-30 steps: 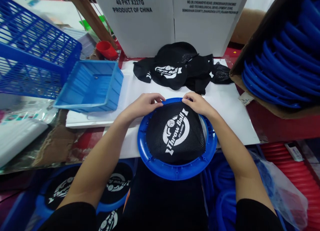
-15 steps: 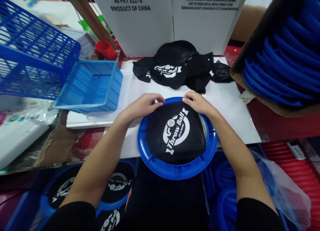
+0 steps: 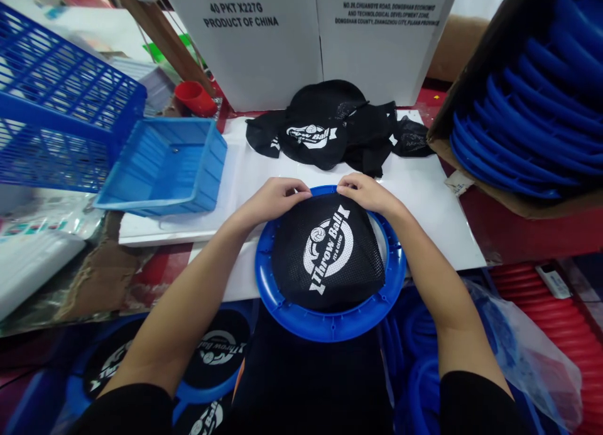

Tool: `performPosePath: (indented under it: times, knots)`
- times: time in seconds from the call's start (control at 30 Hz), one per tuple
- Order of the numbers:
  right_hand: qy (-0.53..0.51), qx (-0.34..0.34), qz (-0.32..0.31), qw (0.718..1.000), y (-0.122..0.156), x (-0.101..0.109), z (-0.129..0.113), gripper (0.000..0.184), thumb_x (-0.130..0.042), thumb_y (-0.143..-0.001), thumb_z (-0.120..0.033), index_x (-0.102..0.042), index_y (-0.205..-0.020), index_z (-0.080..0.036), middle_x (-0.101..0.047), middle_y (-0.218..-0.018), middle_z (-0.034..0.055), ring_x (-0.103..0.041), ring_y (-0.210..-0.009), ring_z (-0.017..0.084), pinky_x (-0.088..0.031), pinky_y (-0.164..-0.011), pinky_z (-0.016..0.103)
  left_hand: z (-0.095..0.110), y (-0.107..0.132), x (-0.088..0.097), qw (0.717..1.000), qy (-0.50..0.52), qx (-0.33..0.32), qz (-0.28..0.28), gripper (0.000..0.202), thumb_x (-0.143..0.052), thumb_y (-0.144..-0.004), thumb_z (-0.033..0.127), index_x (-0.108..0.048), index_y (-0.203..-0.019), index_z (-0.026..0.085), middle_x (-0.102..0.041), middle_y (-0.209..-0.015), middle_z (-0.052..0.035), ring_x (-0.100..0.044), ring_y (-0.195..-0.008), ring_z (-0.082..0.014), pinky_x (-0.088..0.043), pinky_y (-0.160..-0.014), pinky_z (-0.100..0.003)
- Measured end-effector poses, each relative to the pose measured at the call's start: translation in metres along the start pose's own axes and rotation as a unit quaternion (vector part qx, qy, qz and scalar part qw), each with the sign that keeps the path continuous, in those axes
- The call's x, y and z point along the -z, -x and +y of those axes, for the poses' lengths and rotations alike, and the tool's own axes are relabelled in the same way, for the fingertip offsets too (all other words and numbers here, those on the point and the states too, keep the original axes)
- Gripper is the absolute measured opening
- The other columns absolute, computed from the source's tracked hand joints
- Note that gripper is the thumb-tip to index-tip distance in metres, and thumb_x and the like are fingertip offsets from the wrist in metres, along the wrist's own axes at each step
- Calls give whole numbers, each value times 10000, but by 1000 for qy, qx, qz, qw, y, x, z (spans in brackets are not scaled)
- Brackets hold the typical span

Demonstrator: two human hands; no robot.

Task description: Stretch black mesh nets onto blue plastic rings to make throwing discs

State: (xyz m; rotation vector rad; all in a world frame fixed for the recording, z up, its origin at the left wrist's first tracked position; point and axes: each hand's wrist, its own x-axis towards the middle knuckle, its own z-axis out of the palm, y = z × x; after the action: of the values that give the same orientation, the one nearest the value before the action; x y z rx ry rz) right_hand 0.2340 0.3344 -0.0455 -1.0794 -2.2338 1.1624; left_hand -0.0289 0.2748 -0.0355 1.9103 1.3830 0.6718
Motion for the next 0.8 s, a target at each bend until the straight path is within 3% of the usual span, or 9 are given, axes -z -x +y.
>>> performPosePath:
  times: [0.27, 0.57, 0.8]
  knots:
    - [27, -1, 8, 1000, 1, 0, -1, 221, -620, -928, -393, -716, -855, -208, -712, -957, 67, -637, -911, 241, -515, -881, 409, 1, 1, 2, 999, 17, 15, -27, 251, -649, -928, 373, -768, -849, 167, -751, -814, -32, -633, -763, -182, -480, -762, -319]
    - [100, 19, 33, 994, 0, -7, -1, 169, -615, -948, -307, -705, -836, -217, -714, -968, 78, -652, -966, 263, -504, -949, 438, 2, 1, -3, 999, -5, 38, 3, 168, -645, -924, 287, -756, -853, 183, -743, -820, -31, -622, -756, -183, -498, -789, -337]
    - [124, 27, 12, 992, 2, 4, -6, 177, -605, -970, -317, -721, -886, -211, -711, -942, 66, -653, -894, 238, -515, -853, 388, 7, -1, -6, 998, -6, 61, 15, 157, -637, -941, 250, -755, -859, 187, -762, -860, -43, -647, -806, -203, -513, -829, -354]
